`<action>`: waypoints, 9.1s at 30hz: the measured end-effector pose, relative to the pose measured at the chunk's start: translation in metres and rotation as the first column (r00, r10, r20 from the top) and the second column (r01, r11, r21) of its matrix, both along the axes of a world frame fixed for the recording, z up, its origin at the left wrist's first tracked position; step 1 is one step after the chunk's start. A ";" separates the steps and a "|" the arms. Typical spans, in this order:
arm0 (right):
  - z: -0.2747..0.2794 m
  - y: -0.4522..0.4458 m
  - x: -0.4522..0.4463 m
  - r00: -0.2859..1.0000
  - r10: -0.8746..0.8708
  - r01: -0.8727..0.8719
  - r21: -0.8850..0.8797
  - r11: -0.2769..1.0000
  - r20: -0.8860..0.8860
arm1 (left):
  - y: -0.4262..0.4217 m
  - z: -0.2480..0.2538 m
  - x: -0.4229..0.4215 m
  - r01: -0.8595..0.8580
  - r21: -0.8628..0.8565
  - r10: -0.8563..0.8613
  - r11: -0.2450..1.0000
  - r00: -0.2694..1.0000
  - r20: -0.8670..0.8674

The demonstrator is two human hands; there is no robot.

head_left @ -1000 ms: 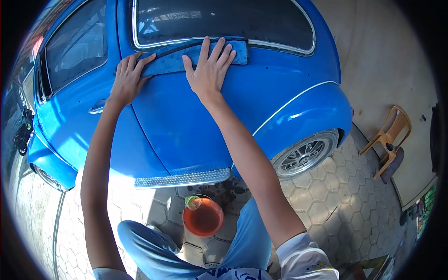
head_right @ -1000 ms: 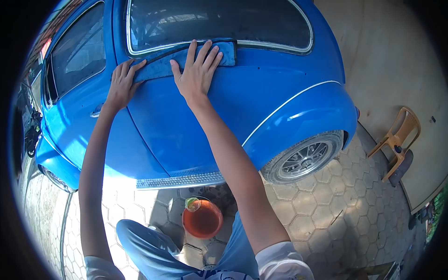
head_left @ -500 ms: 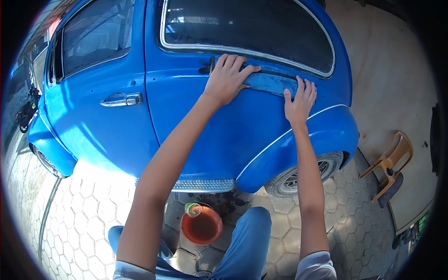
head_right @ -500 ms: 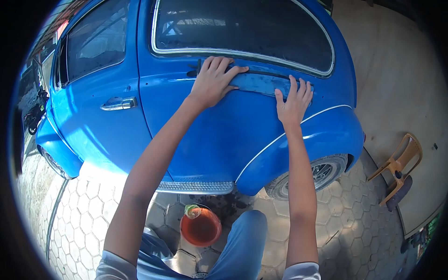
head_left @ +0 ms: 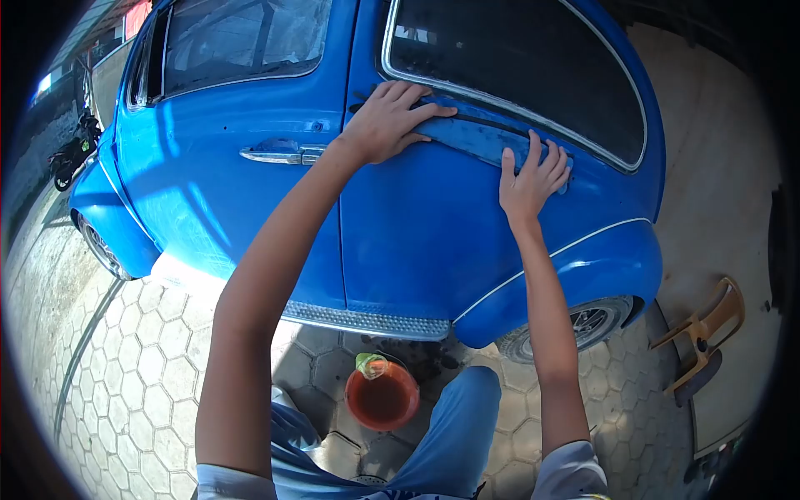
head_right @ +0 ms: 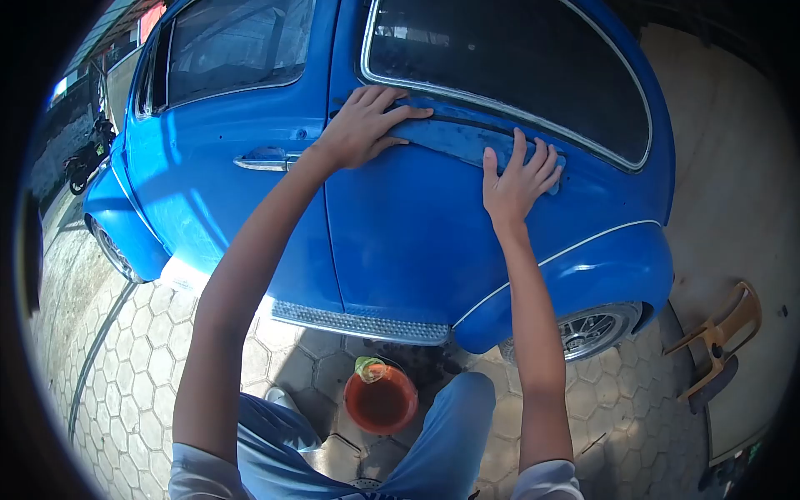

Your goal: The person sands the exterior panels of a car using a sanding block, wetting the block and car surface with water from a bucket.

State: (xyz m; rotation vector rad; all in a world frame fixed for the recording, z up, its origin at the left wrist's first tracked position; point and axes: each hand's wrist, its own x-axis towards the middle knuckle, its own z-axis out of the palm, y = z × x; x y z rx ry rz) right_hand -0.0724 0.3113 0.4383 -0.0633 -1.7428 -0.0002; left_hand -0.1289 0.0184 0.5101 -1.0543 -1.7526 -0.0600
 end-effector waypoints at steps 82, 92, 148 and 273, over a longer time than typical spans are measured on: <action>0.069 -0.135 -0.050 0.958 0.262 -0.288 0.431 0.855 0.121 | -0.186 -0.004 -0.012 -0.176 0.135 0.142 0.975 0.964 0.225; 0.080 -0.149 -0.054 0.915 0.327 -0.400 0.432 0.808 0.235 | -0.198 -0.021 -0.009 -0.276 0.148 0.237 0.950 0.942 0.237; -0.193 0.100 0.039 0.961 0.147 -0.229 -0.382 0.895 -0.233 | 0.094 -0.189 0.062 -0.150 -0.259 0.150 0.954 0.989 -0.019; -0.379 -0.048 0.105 0.393 -0.047 -0.061 0.077 0.995 0.918 | -0.059 -0.456 0.113 -0.065 0.006 0.034 0.998 0.601 0.799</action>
